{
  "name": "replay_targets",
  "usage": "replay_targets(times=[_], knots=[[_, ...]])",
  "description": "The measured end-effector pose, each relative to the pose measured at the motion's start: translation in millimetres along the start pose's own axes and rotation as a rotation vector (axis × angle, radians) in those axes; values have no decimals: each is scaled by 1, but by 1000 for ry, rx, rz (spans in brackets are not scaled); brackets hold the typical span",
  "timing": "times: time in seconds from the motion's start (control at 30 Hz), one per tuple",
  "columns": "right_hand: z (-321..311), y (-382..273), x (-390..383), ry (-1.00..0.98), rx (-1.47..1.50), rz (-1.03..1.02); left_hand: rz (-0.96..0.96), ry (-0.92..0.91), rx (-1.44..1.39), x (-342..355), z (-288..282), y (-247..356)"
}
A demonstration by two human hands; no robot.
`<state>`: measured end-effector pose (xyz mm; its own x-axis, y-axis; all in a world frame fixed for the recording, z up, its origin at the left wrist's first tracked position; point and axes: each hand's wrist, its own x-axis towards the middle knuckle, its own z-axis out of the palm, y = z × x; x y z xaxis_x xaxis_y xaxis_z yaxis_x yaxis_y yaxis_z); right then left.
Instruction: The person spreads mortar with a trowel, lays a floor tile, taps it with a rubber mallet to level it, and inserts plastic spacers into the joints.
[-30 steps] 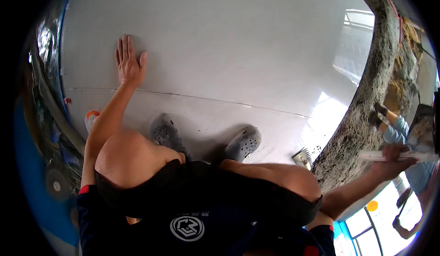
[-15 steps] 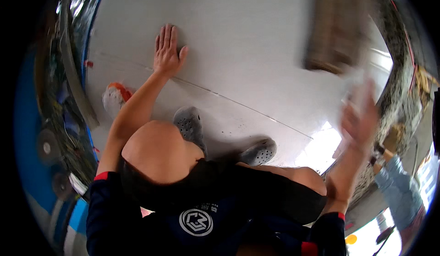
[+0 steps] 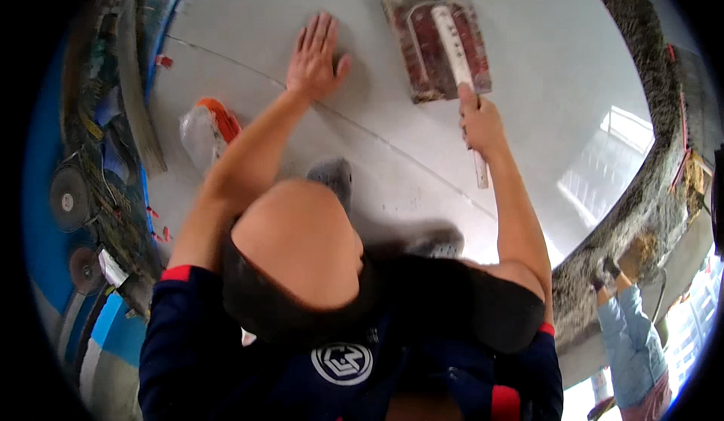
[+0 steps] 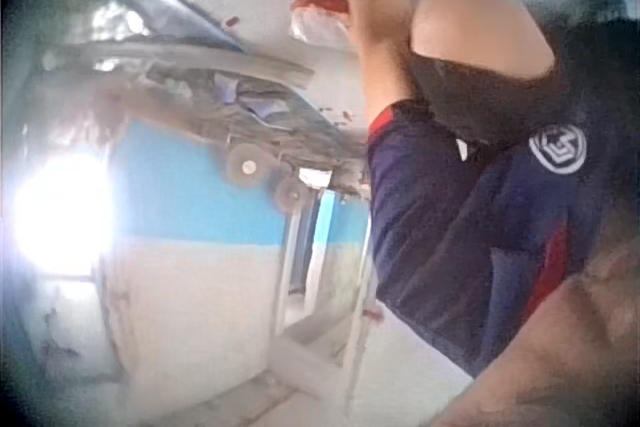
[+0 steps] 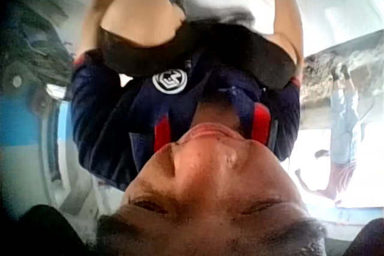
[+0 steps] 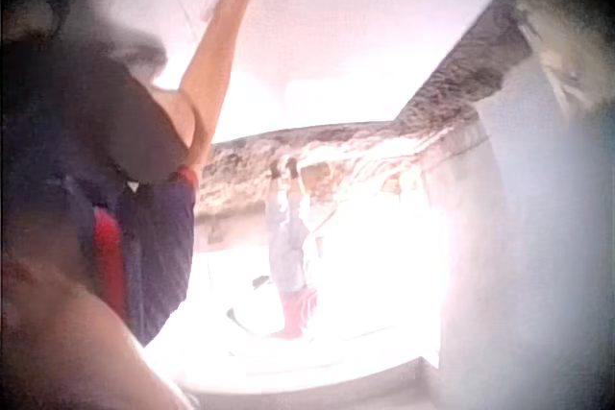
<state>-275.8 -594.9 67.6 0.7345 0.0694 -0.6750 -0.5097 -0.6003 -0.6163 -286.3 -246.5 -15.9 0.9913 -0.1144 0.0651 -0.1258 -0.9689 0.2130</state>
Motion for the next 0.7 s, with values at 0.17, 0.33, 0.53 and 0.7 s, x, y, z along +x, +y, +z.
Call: replay_targets(times=[0.17,0.33,0.53,0.7], knots=[[1,-23,-12,-62,127,69,-57,14,-30,-7,-2,7],[-39,31,-53,54,300,235,-110,3,-20,-25,0,26],[-152,-46,-159,436,93,511,-170,-94,27,-35,-11,25],[-308,-22,-270,778,316,-33,-204,-162,-15,-38,4,22]])
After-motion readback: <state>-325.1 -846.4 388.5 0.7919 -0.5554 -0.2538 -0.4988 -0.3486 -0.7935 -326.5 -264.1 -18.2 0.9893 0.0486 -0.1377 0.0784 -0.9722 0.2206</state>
